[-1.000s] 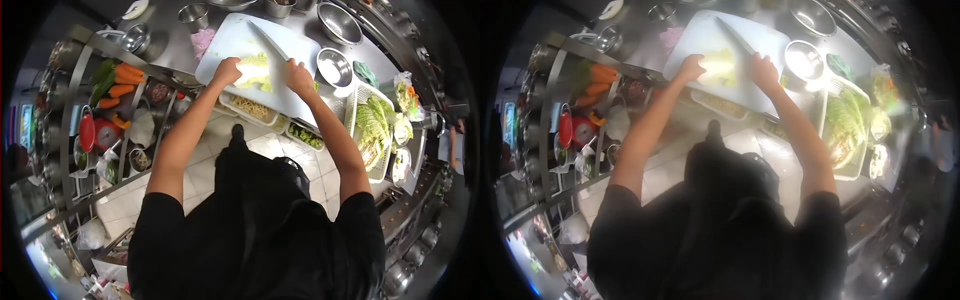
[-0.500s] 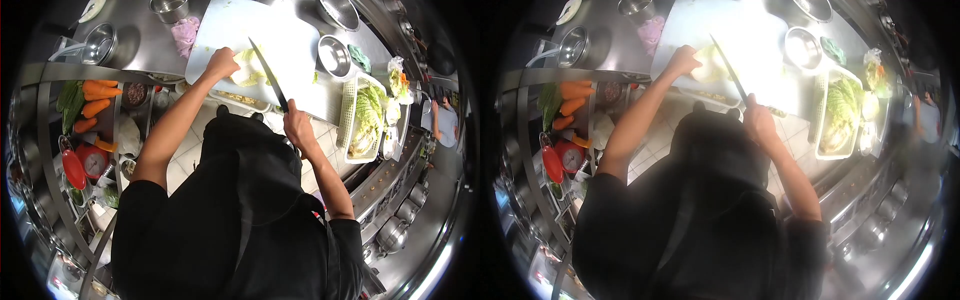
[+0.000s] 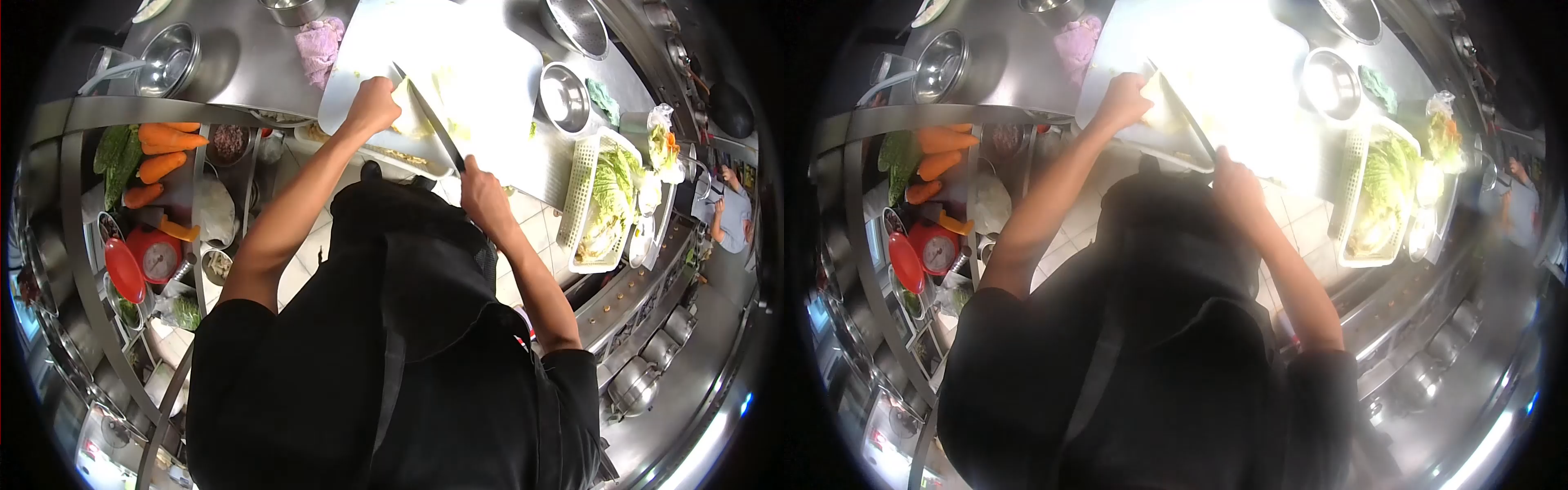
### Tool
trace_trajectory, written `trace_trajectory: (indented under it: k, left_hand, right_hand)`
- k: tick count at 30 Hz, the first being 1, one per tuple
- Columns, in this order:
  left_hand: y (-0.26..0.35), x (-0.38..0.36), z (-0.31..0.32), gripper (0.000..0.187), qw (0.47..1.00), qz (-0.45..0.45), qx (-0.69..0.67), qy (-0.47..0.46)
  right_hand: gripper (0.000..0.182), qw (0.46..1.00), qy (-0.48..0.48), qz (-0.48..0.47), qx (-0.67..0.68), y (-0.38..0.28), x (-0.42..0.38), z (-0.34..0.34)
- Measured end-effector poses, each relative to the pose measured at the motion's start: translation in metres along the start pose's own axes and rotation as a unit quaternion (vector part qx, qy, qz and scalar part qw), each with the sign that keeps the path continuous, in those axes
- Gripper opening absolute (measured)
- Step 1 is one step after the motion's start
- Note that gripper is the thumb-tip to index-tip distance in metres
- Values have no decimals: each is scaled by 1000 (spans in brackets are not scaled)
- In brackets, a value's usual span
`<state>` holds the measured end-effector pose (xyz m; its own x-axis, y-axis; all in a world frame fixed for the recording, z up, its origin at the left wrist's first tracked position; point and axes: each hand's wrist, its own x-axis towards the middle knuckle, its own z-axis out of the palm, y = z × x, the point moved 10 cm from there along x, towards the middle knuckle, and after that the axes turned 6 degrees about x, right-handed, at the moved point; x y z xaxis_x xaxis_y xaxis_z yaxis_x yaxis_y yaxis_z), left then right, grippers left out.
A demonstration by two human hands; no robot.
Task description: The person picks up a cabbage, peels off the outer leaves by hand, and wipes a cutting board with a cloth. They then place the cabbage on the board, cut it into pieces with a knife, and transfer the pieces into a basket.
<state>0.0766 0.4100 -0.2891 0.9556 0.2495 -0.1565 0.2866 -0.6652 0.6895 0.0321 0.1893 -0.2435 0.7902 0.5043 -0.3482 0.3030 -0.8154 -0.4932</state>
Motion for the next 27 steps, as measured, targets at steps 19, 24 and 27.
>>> trace_trajectory:
  k: [19, 24, 27]
  left_hand:
    - [-24, -34, -32, 20, 987, -65, -90, 113]
    - [-23, -39, -32, 18, 983, -59, -103, 143]
    - [-20, -36, -34, 18, 982, -45, -109, 147]
  right_hand:
    - [14, 999, -26, -42, -22, -38, 0, 1]
    - [12, 997, -16, -72, -19, -31, 28, 20]
    - [15, 995, -11, -100, -19, -41, 52, 13]
